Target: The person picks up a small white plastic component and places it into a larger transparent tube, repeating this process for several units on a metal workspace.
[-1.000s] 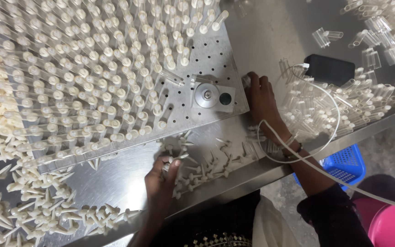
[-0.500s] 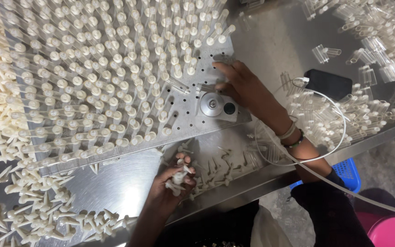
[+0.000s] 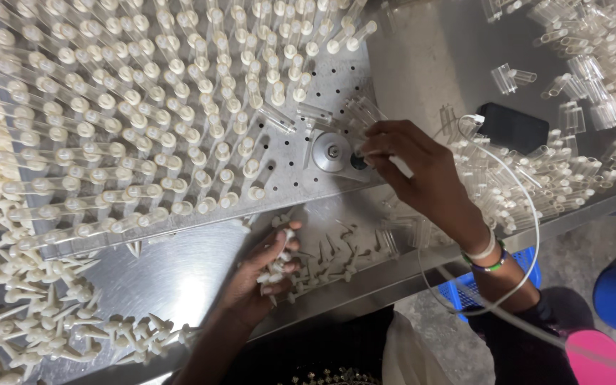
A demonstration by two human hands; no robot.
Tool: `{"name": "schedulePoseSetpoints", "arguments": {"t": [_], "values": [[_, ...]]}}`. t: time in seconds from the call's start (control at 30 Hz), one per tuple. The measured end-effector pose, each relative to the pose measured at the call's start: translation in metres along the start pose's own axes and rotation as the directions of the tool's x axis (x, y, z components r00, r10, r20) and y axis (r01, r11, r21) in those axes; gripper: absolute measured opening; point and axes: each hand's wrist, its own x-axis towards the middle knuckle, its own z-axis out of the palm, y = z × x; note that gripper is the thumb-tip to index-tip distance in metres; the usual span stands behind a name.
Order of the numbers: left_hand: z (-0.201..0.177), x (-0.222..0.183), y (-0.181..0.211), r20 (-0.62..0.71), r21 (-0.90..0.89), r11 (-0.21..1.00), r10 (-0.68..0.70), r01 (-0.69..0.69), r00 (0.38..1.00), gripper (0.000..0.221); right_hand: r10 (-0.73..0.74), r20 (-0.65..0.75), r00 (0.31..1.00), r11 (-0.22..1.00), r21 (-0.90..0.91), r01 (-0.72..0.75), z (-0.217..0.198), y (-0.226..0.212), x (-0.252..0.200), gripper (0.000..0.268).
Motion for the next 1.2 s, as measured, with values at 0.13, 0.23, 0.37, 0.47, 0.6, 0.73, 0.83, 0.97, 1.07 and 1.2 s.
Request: {"name": "schedulePoseSetpoints", "arguments": {"t": [0.13, 0.23, 0.37, 0.47, 0.6, 0.73, 0.83, 0.97, 1.07, 1.2], "values": [[0.019, 0.003, -0.007, 0.002, 0.553, 0.811, 0.230, -0.193, 0.973, 0.037, 0.063, 0.049, 0.997, 0.996, -0.062, -0.060, -0.001, -0.015, -0.003, 0.019], [0.021, 0.010, -0.015, 0.157, 0.788, 0.502, 0.394, -0.356, 0.905, 0.025, 0.002, 0.061, 0.998, 0.997, -0.073, 0.003, 0.005, -0.015, -0.006, 0.024], [0.033, 0.006, -0.019, 0.250, 0.937, 0.108, 0.456, -0.332, 0.854, 0.035, -0.038, 0.076, 0.996, 0.987, -0.154, 0.049, 0.008, -0.005, -0.005, 0.030], [0.046, -0.002, -0.017, 0.420, 0.860, 0.069, 0.465, -0.505, 0.779, 0.042, 0.013, 0.024, 1.000, 0.993, -0.122, -0.010, 0.013, 0.001, -0.011, 0.026], [0.054, -0.002, -0.012, 0.233, 0.919, 0.206, 0.403, -0.335, 0.885, 0.037, 0.179, 0.111, 0.978, 0.942, 0.268, -0.203, 0.029, -0.002, -0.028, 0.022], [0.050, 0.000, -0.010, 0.146, 0.945, 0.216, 0.391, -0.245, 0.909, 0.037, 0.005, 0.180, 0.984, 0.894, 0.439, -0.085, 0.046, -0.024, -0.039, 0.022], [0.039, 0.005, -0.016, 0.311, 0.941, -0.046, 0.500, -0.334, 0.808, 0.037, -0.098, 0.103, 0.990, 0.913, 0.406, 0.048, 0.048, -0.030, -0.041, 0.026], [0.029, 0.005, -0.022, 0.540, 0.839, -0.392, 0.523, -0.376, 0.660, 0.030, 0.081, 0.123, 0.989, 0.907, 0.403, -0.125, 0.051, -0.031, -0.038, 0.020], [0.028, 0.018, -0.030, 0.214, 0.903, 0.257, 0.425, -0.344, 0.880, 0.021, 0.042, 0.153, 0.987, 0.934, 0.346, -0.093, 0.037, -0.014, -0.029, 0.017], [0.024, 0.013, -0.026, 0.014, 0.313, 0.921, 0.238, -0.231, 0.971, 0.026, -0.038, -0.140, 0.989, 0.999, -0.026, 0.035, 0.025, 0.022, 0.015, 0.015]]}}
